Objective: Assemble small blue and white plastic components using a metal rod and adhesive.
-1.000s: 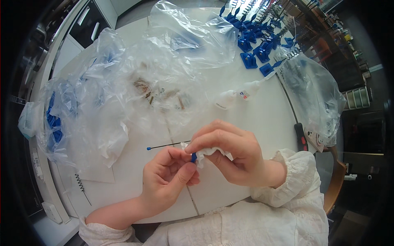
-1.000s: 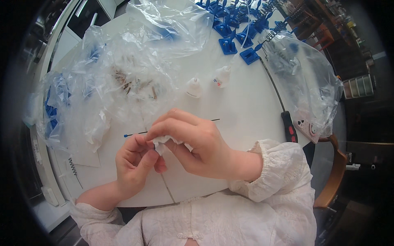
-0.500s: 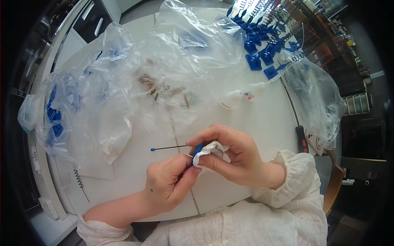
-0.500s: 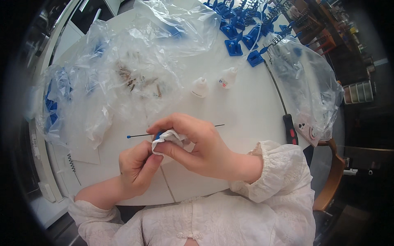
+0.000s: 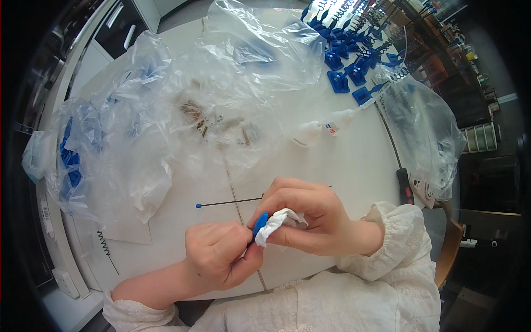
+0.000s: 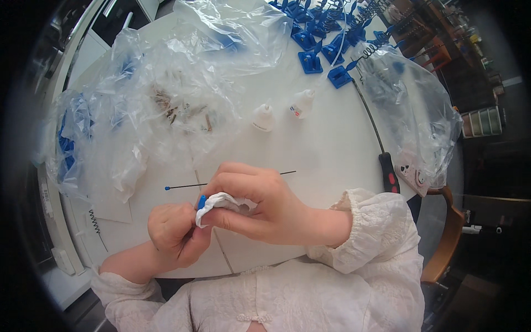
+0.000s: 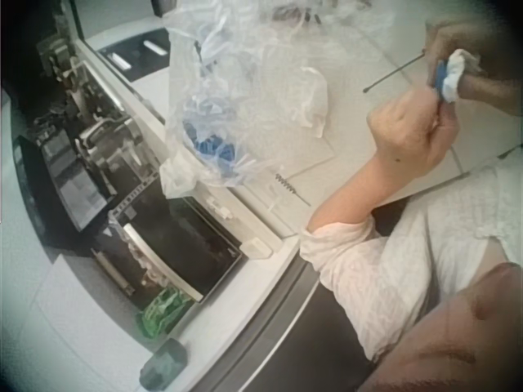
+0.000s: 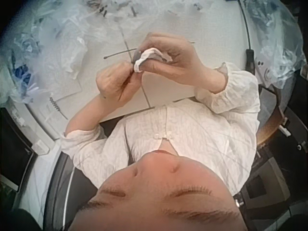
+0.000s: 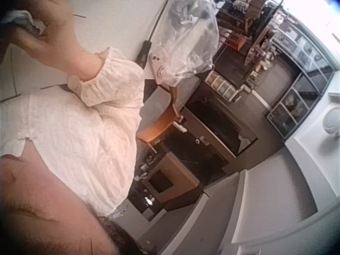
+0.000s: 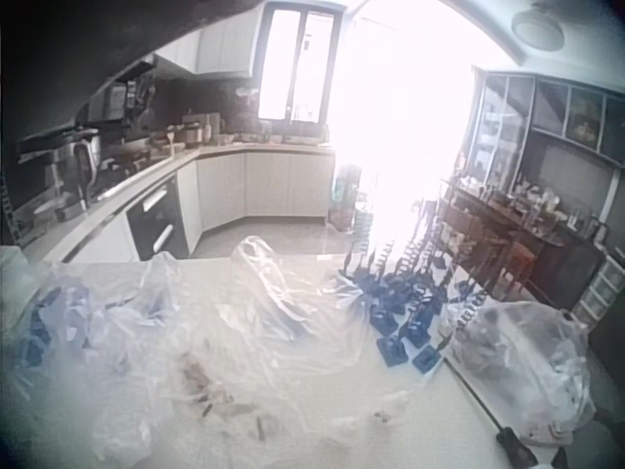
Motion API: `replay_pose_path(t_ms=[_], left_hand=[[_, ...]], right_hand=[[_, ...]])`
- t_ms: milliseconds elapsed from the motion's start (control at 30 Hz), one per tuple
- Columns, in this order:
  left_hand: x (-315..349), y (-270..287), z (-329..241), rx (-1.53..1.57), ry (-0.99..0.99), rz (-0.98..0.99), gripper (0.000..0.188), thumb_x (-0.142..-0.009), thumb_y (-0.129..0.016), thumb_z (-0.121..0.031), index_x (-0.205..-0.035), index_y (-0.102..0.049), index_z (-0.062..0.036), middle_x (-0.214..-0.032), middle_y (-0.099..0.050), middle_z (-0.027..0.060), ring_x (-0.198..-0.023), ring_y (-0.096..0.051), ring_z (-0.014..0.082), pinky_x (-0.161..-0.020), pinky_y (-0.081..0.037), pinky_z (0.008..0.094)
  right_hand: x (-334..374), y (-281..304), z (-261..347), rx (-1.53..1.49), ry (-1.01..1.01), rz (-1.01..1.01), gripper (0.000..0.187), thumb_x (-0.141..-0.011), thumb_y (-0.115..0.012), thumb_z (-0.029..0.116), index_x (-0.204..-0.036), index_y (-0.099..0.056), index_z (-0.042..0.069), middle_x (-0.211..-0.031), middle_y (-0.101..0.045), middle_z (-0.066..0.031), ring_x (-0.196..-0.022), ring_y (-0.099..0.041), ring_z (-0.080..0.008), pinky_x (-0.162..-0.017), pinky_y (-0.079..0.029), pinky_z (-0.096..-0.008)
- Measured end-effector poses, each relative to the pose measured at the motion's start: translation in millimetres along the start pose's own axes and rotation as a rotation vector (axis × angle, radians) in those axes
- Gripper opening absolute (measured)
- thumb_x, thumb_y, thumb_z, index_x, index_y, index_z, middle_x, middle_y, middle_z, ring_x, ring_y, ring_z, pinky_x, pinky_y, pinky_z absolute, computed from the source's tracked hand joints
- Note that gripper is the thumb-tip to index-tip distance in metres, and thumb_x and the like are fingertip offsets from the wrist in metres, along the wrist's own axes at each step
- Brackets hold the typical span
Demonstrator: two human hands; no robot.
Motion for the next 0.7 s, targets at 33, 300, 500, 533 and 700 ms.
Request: replay_pose_path(t_ms=[33,300,500,533,700], left_hand=[[0.2,-0.8,-0.2,0.024,0.011,-0.001,0.017,-0.075,-0.069,0.0,-0.071,-0.053,-0.0051,-0.055,-0.044,0.0044,-0.04,-0.043,0.0189,-0.038,-0.032,0.032],[8.4,-5.2,5.6,0.245,0.174,0.003,0.012,-0.085,-0.063,0.002,-0.077,-0.056,-0.002,-0.058,-0.047,0.005,-0.044,-0.044,0.0178,-0.04,-0.034,0.0312],[13.3,-3.1,2.6,0.548,0.45,0.026,0.012,-0.095,-0.059,-0.002,-0.083,-0.061,-0.0005,-0.06,-0.05,0.0001,-0.049,-0.042,0.0066,-0.044,-0.033,0.0257],[14.2,-3.5,3.9,0.64,0.541,-0.012,0.012,-0.095,-0.059,-0.003,-0.083,-0.061,-0.0005,-0.061,-0.05,-0.0019,-0.051,-0.041,0.0046,-0.045,-0.032,0.0245],[16.4,-2.5,7.4,0.63,0.549,-0.09,0.015,-0.095,-0.061,-0.004,-0.081,-0.061,-0.0008,-0.06,-0.049,-0.006,-0.054,-0.038,0.0012,-0.045,-0.03,0.022]], right_hand=[[0.3,-0.6,-1.0,-0.02,0.004,-0.001,0.015,-0.085,-0.073,0.001,-0.1,-0.07,0.0,-0.092,-0.068,-0.0088,-0.082,-0.065,-0.0174,-0.07,-0.05,-0.0272],[-1.0,2.1,-3.3,-0.038,0.058,0.004,0.02,-0.084,-0.071,-0.003,-0.103,-0.07,-0.004,-0.094,-0.07,-0.0126,-0.082,-0.068,-0.02,-0.068,-0.051,-0.0285],[-2.9,2.1,-2.7,-0.028,0.075,0.009,0.023,-0.083,-0.068,-0.009,-0.105,-0.07,-0.004,-0.094,-0.069,-0.0131,-0.083,-0.068,-0.0197,-0.069,-0.052,-0.0279],[-2.8,1.2,-5.9,-0.048,0.041,0.008,0.025,-0.083,-0.067,-0.011,-0.106,-0.07,-0.003,-0.094,-0.069,-0.0123,-0.084,-0.067,-0.0186,-0.07,-0.051,-0.0274],[-3.1,3.2,-7.5,-0.086,-0.054,-0.012,0.03,-0.083,-0.067,-0.013,-0.11,-0.071,-0.001,-0.095,-0.069,-0.0097,-0.087,-0.066,-0.0155,-0.073,-0.05,-0.0262]])
Point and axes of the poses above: each hand's wrist, its own x-axis away from the middle knuckle, its own y-axis out of the back of the hand, z = x × y, the point moved 4 cm from there along -x, towards the middle knuckle
